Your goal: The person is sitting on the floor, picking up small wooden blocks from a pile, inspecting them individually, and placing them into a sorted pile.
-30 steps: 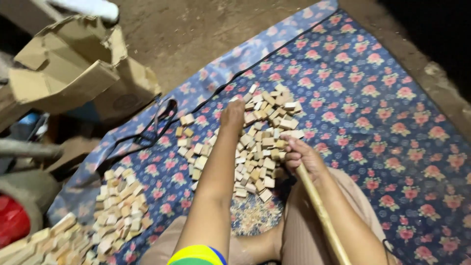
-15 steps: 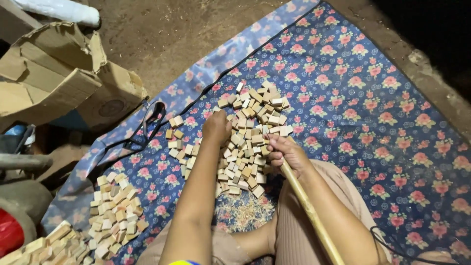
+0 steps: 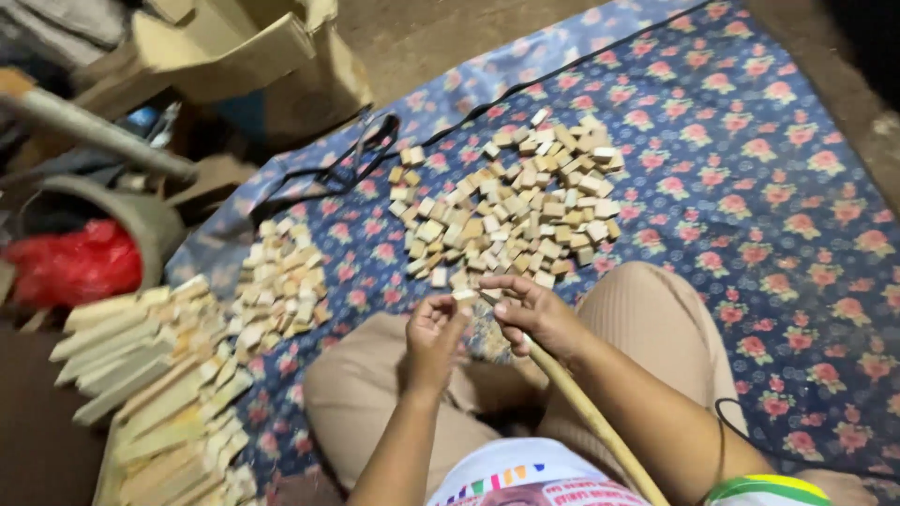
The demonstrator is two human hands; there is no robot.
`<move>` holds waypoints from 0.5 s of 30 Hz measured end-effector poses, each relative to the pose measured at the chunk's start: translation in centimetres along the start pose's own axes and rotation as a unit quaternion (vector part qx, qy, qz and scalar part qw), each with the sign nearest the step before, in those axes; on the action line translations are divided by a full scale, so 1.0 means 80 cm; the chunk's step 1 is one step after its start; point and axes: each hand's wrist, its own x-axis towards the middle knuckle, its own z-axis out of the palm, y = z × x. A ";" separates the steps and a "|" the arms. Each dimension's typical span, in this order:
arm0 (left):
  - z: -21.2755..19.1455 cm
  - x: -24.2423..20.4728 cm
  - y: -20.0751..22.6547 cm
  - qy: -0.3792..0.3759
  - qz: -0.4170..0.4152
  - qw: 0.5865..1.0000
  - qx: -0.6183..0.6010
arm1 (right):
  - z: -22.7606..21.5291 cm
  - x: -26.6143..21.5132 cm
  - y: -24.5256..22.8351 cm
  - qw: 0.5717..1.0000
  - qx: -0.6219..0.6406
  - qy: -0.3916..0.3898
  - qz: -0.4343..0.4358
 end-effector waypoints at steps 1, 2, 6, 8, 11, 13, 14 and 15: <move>-0.006 -0.013 0.000 0.011 0.002 1.000 -0.001 | 0.008 -0.010 0.009 1.000 -0.002 -0.008 0.007; -0.009 -0.022 0.000 0.021 0.021 1.000 0.011 | 0.015 -0.020 0.016 1.000 -0.017 -0.010 -0.005; 0.000 -0.080 0.032 0.049 0.077 0.994 0.053 | 0.046 -0.057 0.034 0.999 -0.036 -0.017 -0.032; 0.007 -0.101 0.054 0.060 0.108 0.991 0.044 | 0.056 -0.070 0.037 0.998 -0.048 -0.013 -0.044; 0.012 -0.123 0.067 0.068 0.166 0.983 0.037 | 0.067 -0.086 0.039 0.996 -0.063 -0.009 -0.062; 0.014 -0.133 0.069 0.070 0.194 0.978 0.036 | 0.073 -0.093 0.037 0.995 -0.069 -0.012 -0.064; 0.014 -0.138 0.069 0.073 0.213 0.973 0.045 | 0.074 -0.097 0.036 0.994 -0.080 -0.017 -0.068; 0.015 -0.142 0.069 0.076 0.231 0.968 0.055 | 0.076 -0.101 0.035 0.993 -0.090 -0.023 -0.071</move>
